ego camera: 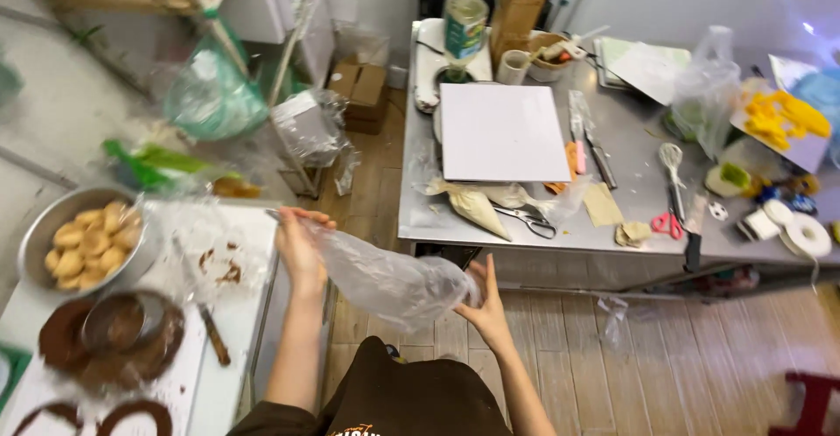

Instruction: Preparing a cake board by wiping it and filling a piping bag with cream from a container.

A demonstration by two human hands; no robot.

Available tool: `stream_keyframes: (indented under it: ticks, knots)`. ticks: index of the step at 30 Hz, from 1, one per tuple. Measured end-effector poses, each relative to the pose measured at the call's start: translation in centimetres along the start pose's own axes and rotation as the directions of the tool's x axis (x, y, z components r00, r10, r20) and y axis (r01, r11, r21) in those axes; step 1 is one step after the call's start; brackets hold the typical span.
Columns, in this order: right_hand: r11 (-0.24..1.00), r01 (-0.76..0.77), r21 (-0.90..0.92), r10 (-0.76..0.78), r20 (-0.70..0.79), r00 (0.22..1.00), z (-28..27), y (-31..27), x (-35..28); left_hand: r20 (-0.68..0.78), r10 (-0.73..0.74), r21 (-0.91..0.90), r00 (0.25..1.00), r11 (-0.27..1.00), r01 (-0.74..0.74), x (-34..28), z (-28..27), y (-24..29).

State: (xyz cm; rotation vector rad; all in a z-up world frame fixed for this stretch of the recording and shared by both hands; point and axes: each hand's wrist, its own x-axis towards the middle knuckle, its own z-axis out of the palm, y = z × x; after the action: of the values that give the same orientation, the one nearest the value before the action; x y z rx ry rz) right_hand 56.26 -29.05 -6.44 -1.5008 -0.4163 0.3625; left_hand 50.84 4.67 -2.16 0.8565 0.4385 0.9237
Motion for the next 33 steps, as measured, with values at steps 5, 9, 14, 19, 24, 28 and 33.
stream_keyframes:
  ticks: [5,9,14,19,24,28,33]
  knots:
    - [0.966,0.094,0.24,-0.056,-0.161,0.985,-0.9,1.7,1.6,0.157,-0.332,-0.02,0.93,0.941,0.339,-0.6,6.1,-8.0]
    - [0.978,0.206,0.032,-0.18,-0.373,0.91,-7.7,7.8,0.9,0.243,-0.436,0.007,0.867,0.894,0.448,0.1,8.8,-12.3]
    - [0.997,0.022,0.068,0.019,-0.557,0.83,-13.6,4.3,4.2,0.347,-0.545,0.301,0.763,0.835,0.46,3.3,16.1,-13.1]
    - [0.972,-0.002,0.235,0.141,-0.576,0.805,-18.9,2.4,12.8,0.325,-0.581,0.554,0.746,0.756,0.348,8.6,20.9,-21.3]
    - [0.958,-0.077,0.275,0.198,-0.446,0.873,-23.8,4.5,20.8,0.326,-0.059,0.652,0.943,0.736,-0.179,3.7,21.2,-23.3]
    - [0.994,-0.111,-0.02,0.099,-0.304,0.948,-27.9,7.7,22.2,0.6,-0.236,0.782,0.765,0.378,-0.496,-3.2,17.2,-24.6]
    - [0.964,-0.25,-0.092,0.238,-0.124,0.963,-31.9,12.0,18.2,0.924,-0.099,0.362,0.368,-0.079,-0.929,-3.0,13.4,-29.9]
